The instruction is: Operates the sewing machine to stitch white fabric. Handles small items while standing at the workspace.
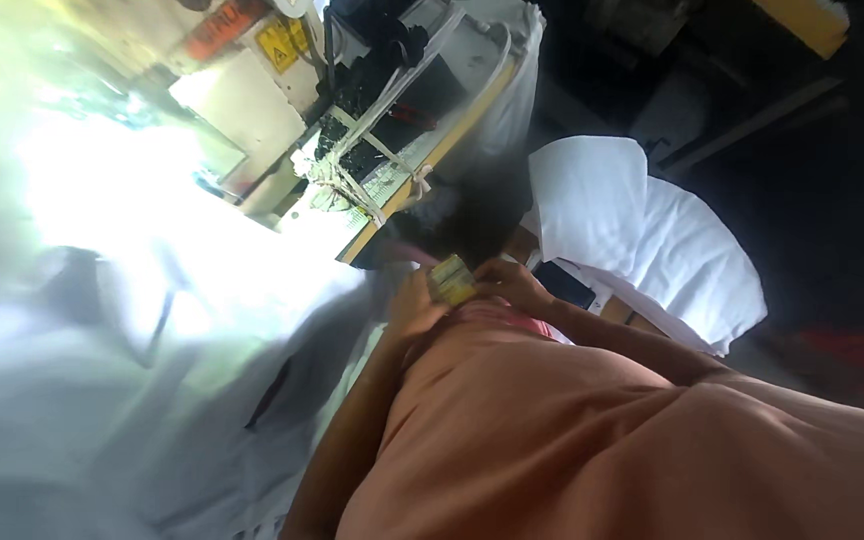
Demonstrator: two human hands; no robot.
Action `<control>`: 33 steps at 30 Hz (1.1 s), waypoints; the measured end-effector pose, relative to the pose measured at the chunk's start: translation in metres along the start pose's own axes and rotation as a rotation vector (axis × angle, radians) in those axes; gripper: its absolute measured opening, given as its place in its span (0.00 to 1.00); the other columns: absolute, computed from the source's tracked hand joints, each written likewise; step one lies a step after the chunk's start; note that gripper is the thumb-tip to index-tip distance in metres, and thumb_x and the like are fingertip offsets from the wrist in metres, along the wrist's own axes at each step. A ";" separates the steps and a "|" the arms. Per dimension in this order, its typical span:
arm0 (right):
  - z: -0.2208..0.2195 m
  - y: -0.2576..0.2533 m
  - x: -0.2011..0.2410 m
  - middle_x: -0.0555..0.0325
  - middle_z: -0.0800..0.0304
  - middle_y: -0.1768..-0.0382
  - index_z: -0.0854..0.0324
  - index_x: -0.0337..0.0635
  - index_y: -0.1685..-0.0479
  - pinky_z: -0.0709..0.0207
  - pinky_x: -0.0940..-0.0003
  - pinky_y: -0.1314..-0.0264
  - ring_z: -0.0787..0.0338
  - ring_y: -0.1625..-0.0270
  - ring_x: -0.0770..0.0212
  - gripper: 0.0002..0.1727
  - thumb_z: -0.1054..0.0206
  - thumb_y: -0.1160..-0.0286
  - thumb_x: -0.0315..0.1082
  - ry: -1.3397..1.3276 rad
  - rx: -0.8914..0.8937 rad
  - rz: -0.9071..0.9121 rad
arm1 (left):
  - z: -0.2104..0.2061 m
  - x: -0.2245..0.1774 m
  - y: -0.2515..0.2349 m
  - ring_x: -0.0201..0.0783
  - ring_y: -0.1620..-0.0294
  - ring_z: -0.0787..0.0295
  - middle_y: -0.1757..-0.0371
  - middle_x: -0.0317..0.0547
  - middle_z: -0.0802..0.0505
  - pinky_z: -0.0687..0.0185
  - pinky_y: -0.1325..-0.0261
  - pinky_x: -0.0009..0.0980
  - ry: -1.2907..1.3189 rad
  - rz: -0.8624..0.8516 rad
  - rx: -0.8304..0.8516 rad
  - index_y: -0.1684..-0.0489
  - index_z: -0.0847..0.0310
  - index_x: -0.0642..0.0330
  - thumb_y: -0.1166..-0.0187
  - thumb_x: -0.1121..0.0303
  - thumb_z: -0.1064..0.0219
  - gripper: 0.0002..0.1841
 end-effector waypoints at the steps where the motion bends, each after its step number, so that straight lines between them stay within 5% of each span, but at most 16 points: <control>1: 0.000 0.000 0.001 0.48 0.09 0.53 0.18 0.29 0.45 0.16 0.70 0.45 0.10 0.54 0.68 0.12 0.30 0.24 0.24 0.014 -0.002 0.005 | 0.000 0.001 -0.001 0.69 0.23 0.28 0.22 0.73 0.27 0.30 0.26 0.65 0.003 -0.004 -0.001 0.17 0.37 0.70 0.34 0.67 0.18 0.43; 33: 0.008 0.006 0.005 0.45 0.05 0.50 0.11 0.31 0.47 0.14 0.62 0.41 0.06 0.49 0.59 0.11 0.33 0.20 0.28 0.223 -0.063 0.226 | -0.008 0.004 0.001 0.70 0.19 0.32 0.21 0.74 0.27 0.36 0.24 0.68 -0.057 -0.015 -0.037 0.18 0.38 0.73 0.27 0.57 0.24 0.42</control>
Point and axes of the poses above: each hand's wrist, its own y-axis away from the middle knuckle, its own z-axis out of the back of the hand, x = y × z, the point moved 6 cm from there along -y, towards the middle knuckle
